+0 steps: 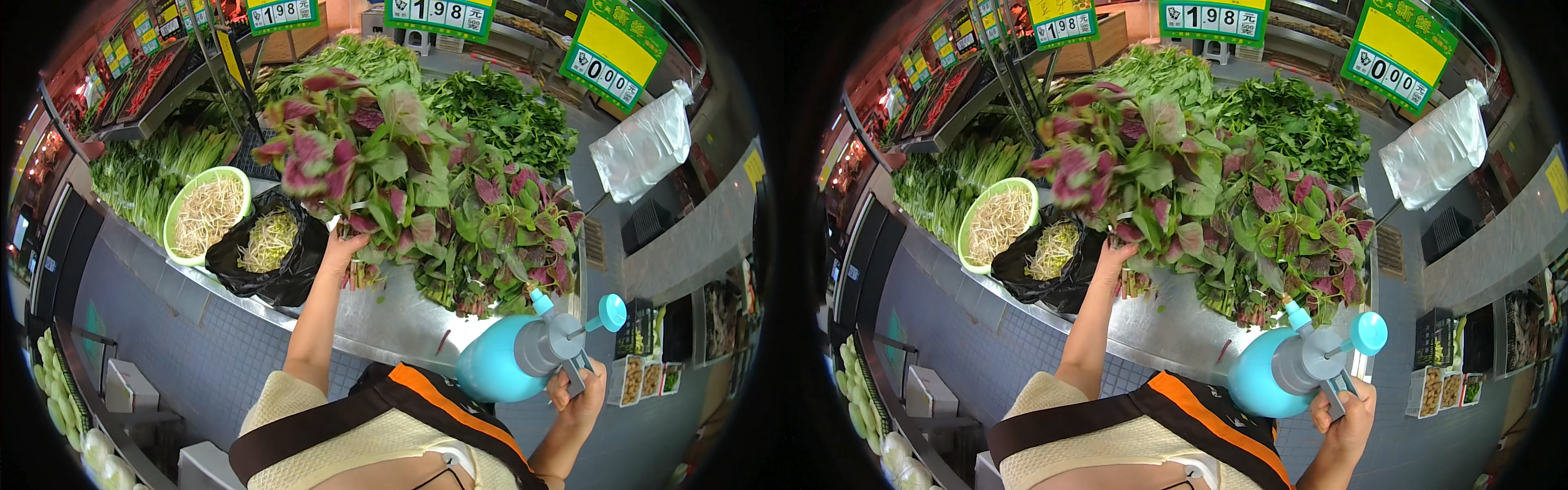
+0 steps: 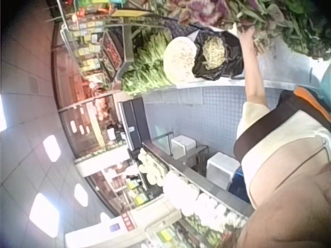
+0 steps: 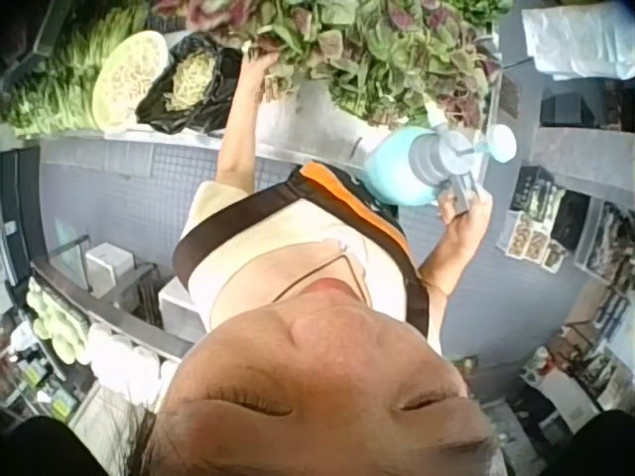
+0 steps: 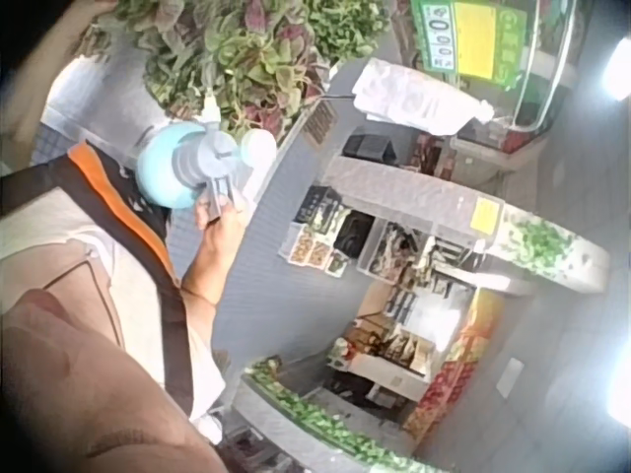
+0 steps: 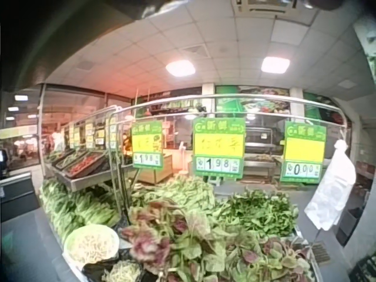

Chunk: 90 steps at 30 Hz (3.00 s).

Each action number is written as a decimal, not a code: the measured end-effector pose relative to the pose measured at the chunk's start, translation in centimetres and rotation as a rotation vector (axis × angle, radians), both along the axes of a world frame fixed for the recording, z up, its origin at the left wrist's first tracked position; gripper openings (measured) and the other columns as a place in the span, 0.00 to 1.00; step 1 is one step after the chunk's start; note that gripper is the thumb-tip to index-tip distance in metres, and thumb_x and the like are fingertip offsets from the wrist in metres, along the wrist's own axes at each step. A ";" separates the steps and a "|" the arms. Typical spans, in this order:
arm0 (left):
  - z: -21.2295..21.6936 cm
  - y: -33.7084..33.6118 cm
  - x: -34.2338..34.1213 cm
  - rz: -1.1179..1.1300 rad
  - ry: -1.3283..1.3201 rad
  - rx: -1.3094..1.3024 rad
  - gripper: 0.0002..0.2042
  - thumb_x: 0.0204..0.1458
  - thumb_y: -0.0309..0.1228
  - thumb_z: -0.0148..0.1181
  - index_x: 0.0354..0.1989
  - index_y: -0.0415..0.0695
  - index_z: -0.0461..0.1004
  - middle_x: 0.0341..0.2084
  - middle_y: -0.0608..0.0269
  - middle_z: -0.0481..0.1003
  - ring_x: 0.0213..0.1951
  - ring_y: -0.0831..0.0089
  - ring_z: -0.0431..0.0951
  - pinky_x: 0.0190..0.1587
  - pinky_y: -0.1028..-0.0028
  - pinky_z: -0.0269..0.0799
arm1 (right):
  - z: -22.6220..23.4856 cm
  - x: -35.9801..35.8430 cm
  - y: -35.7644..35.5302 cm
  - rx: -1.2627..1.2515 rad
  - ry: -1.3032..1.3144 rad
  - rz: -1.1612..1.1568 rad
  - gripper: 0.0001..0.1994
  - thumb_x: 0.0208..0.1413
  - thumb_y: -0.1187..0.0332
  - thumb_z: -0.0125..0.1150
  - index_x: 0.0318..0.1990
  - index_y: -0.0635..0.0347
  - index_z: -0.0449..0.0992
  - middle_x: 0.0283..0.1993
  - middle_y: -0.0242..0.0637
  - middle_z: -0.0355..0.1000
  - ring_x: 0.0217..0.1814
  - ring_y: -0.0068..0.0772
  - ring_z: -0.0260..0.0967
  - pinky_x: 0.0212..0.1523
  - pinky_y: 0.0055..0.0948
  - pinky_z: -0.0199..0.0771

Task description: The person sweeps debris from the floor into a dustpan using a broom and dustpan, then arranges leafy vegetables on a display shelf. Finally, the person uses a spray bottle to mist the vegetables with water.

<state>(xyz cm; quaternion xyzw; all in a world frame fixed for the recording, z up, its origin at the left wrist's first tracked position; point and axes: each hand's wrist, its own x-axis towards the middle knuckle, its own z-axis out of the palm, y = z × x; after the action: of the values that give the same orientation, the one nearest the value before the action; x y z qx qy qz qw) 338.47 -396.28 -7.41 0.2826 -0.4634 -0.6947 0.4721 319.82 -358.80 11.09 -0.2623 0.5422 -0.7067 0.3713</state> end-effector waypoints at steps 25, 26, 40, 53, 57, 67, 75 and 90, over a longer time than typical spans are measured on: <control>-1.1 -2.2 -1.3 -0.056 0.078 0.094 0.24 0.37 0.24 0.61 0.47 0.40 0.65 0.40 0.60 0.70 0.43 0.66 0.70 0.47 0.67 0.67 | 7.4 -1.3 2.7 0.025 0.239 -0.104 0.19 0.44 0.60 0.50 0.12 0.68 0.63 0.04 0.37 0.54 0.01 0.23 0.47 0.02 0.21 0.44; -1.3 -2.2 -1.1 -0.055 0.076 0.100 0.24 0.37 0.24 0.61 0.47 0.40 0.65 0.40 0.60 0.70 0.43 0.66 0.70 0.47 0.67 0.67 | 7.4 -1.3 2.7 0.026 0.235 -0.126 0.19 0.44 0.60 0.50 0.12 0.67 0.62 0.04 0.37 0.54 0.01 0.23 0.47 0.02 0.21 0.44; -3.1 -2.2 0.3 -0.032 0.061 0.157 0.23 0.38 0.24 0.61 0.47 0.40 0.65 0.40 0.60 0.70 0.42 0.65 0.71 0.46 0.66 0.67 | 8.3 -1.4 1.8 0.335 0.212 -0.072 0.16 0.44 0.65 0.46 0.14 0.70 0.65 0.05 0.38 0.57 0.04 0.24 0.51 0.05 0.21 0.50; -3.9 -4.3 -2.2 -0.096 0.080 0.315 0.22 0.39 0.24 0.60 0.46 0.39 0.65 0.40 0.60 0.70 0.42 0.64 0.71 0.45 0.65 0.68 | 7.9 -0.1 4.9 0.353 0.213 -0.204 0.16 0.44 0.65 0.43 0.14 0.70 0.64 0.06 0.39 0.57 0.03 0.23 0.50 0.04 0.21 0.49; -4.6 -8.2 -3.0 -0.225 0.015 0.438 0.16 0.43 0.23 0.55 0.43 0.36 0.67 0.36 0.57 0.72 0.38 0.61 0.73 0.41 0.62 0.70 | 5.8 0.0 6.9 0.296 0.189 -0.230 0.15 0.44 0.65 0.43 0.14 0.69 0.64 0.06 0.38 0.56 0.02 0.23 0.49 0.04 0.20 0.48; -11.1 -7.1 -2.2 -0.056 -0.313 0.451 0.20 0.42 0.21 0.59 0.47 0.36 0.64 0.39 0.55 0.71 0.39 0.60 0.73 0.40 0.61 0.70 | 4.3 -4.4 10.7 0.329 0.102 -0.352 0.14 0.44 0.66 0.43 0.15 0.67 0.64 0.06 0.36 0.55 0.03 0.22 0.49 0.04 0.20 0.47; -8.1 9.3 -11.0 0.370 -0.532 -0.448 0.23 0.38 0.29 0.59 0.45 0.37 0.64 0.42 0.50 0.66 0.43 0.56 0.65 0.49 0.62 0.60 | 3.2 -9.8 13.7 0.355 0.135 -0.297 0.13 0.45 0.66 0.42 0.16 0.67 0.65 0.07 0.36 0.57 0.04 0.22 0.50 0.06 0.20 0.49; -8.4 14.2 -25.5 -0.412 -1.073 -0.302 0.32 0.37 0.31 0.65 0.52 0.36 0.60 0.26 0.57 0.73 0.30 0.67 0.73 0.32 0.70 0.70 | 2.6 -16.3 20.2 0.361 0.083 -0.368 0.13 0.45 0.66 0.43 0.16 0.67 0.65 0.06 0.36 0.56 0.04 0.24 0.50 0.05 0.21 0.47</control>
<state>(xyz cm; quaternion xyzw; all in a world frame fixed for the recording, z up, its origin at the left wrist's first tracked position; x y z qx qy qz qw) 313.00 -382.10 -15.76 0.4280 -0.7764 -0.4585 0.0622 303.47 -338.65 13.73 -0.1178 0.7128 -0.6427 0.2547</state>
